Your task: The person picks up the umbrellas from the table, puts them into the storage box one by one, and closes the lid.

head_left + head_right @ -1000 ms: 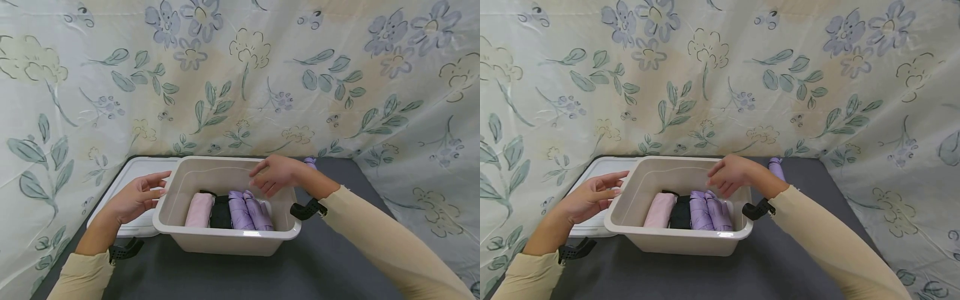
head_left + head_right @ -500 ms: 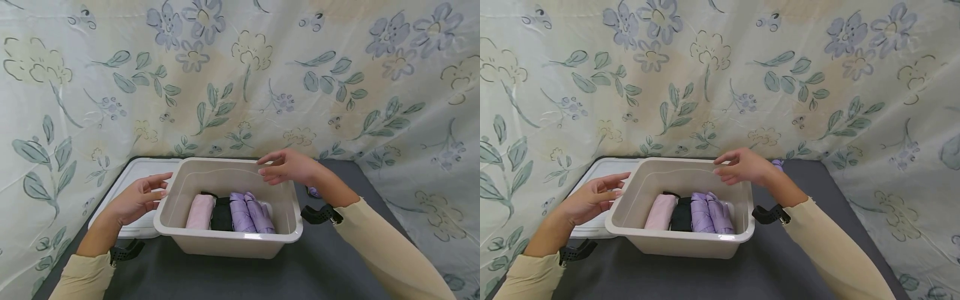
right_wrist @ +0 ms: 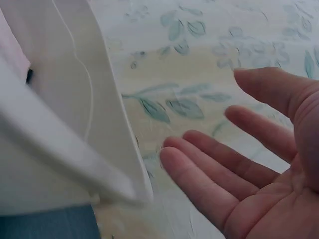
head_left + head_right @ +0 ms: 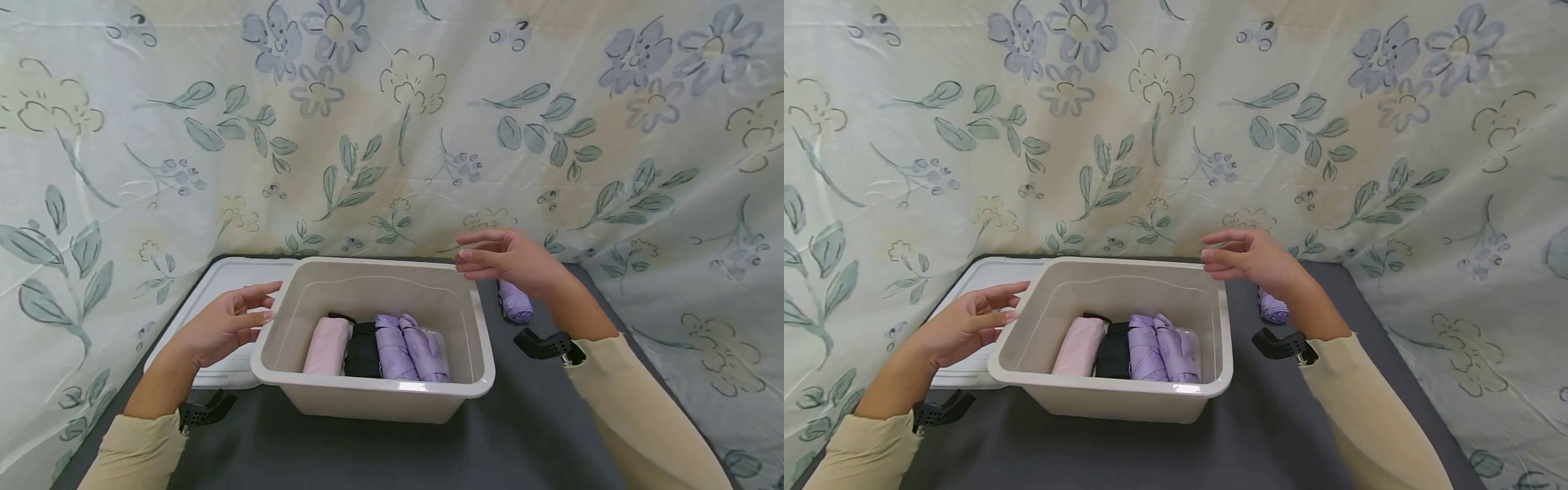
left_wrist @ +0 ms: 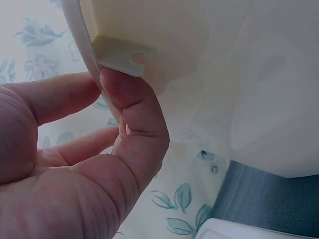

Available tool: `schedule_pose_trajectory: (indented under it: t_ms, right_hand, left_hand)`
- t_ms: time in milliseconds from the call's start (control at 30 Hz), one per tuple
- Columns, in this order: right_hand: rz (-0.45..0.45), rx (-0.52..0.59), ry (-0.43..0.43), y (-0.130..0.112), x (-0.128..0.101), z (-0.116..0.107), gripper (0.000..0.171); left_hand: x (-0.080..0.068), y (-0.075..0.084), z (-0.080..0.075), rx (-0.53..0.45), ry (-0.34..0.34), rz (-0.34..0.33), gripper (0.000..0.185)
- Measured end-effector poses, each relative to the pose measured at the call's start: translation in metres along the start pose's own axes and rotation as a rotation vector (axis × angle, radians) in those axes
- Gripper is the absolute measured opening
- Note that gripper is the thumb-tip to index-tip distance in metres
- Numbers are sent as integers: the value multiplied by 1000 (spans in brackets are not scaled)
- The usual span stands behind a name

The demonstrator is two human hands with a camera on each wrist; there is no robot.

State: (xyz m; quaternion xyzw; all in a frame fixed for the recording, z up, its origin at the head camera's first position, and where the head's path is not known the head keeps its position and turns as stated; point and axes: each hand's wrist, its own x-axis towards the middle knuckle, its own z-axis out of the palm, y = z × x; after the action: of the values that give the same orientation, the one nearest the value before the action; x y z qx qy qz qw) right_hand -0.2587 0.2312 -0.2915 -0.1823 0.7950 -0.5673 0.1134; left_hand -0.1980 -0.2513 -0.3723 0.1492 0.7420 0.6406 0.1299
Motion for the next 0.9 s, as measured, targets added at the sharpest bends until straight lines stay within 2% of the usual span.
schedule_pose_trajectory:
  t_ms: [267,433,533,633,800,900]
  right_hand:
    - [-79,127,129,24,-1,-31,26]
    - [-100,170,216,42,0,-47,26]
    - [-83,142,273,53,2,-55,27]
    - [-53,55,331,64,5,-62,33]
    - [4,-108,407,82,11,-70,51]
    - [30,-128,426,93,15,-74,55]
  left_hand:
    - [0,3,-1,6,-1,-10,66]
    - [2,4,-2,9,-4,-16,67]
    - [2,4,-3,6,-7,-18,68]
    - [2,5,-3,-3,-9,-17,69]
    - [2,5,-4,-11,-10,-14,69]
    - [3,5,-5,-13,-10,-14,69]
